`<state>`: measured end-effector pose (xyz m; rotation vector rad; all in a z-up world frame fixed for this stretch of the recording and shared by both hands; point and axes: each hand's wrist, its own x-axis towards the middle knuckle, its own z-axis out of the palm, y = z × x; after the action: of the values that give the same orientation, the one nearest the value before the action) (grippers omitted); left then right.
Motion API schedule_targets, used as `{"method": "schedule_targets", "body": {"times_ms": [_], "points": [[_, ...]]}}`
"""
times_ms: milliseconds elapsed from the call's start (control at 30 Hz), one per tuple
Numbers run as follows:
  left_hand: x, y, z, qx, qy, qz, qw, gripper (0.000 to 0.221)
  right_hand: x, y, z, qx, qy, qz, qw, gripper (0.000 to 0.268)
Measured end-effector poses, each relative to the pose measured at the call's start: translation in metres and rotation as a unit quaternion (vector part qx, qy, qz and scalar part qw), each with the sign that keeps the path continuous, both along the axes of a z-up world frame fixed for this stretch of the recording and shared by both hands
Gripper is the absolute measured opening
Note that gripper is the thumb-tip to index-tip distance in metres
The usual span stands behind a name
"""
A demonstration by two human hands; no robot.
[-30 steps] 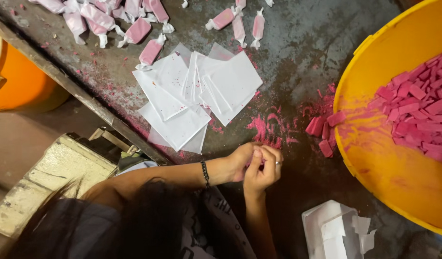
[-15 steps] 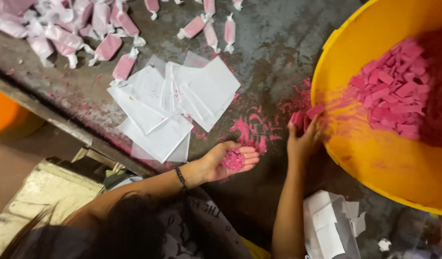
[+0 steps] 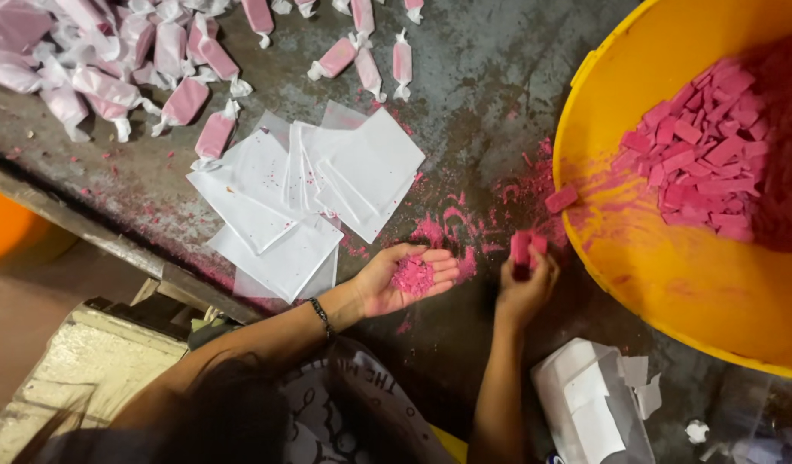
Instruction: The person wraps individual pink candy pieces into small paper squares by hand, twisting the ends of the paper to secure them, and gathers the remaining pink crumbs from the work surface.
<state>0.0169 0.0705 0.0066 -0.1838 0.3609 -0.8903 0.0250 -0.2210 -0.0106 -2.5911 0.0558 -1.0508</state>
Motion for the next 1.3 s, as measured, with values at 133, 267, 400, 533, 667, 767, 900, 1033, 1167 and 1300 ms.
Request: {"method": "schedule_targets", "body": {"times_ms": [133, 267, 400, 533, 667, 767, 900, 1033, 1167, 1300], "points": [[0.005, 0.003, 0.004, 0.005, 0.017, 0.018, 1.0, 0.037, -0.066, 0.011, 0.006, 0.027, 0.014, -0.018, 0.999, 0.052], [0.008, 0.009, 0.017, 0.034, 0.045, 0.006, 0.998, 0.037, -0.113, 0.041, 0.045, 0.096, -0.004, -0.035, 0.995, 0.03], [0.009, 0.007, 0.019, 0.058, 0.042, -0.019, 0.997, 0.037, -0.096, 0.024, 0.067, 0.102, -0.022, -0.099, 0.99, 0.025], [0.006, 0.001, 0.009, 0.038, 0.028, 0.001, 0.999, 0.037, -0.008, -0.027, 0.061, 0.002, 0.038, -0.05, 0.998, 0.019], [0.008, 0.006, 0.012, 0.045, 0.027, 0.016, 0.998, 0.037, 0.074, -0.025, 0.071, -0.094, 0.075, 0.05, 0.991, 0.06], [0.007, 0.004, 0.008, 0.041, 0.026, 0.024, 0.999, 0.036, 0.103, -0.04, 0.06, -0.156, 0.1, 0.073, 0.98, 0.063], [0.008, 0.004, 0.006, 0.039, 0.029, 0.024, 0.999, 0.036, 0.093, -0.055, 0.073, -0.046, 0.112, 0.059, 0.991, 0.038], [0.01, 0.004, 0.008, 0.044, 0.036, 0.019, 0.998, 0.036, -0.024, -0.048, 0.099, 0.048, 0.237, -0.02, 0.97, 0.033], [0.008, 0.003, 0.013, 0.049, 0.049, 0.008, 0.998, 0.035, -0.084, -0.053, 0.083, 0.088, 0.409, -0.077, 0.905, 0.046], [0.01, 0.001, 0.013, 0.075, 0.061, -0.011, 0.995, 0.033, -0.036, -0.061, 0.051, 0.018, 0.274, -0.075, 0.959, 0.061]]}}
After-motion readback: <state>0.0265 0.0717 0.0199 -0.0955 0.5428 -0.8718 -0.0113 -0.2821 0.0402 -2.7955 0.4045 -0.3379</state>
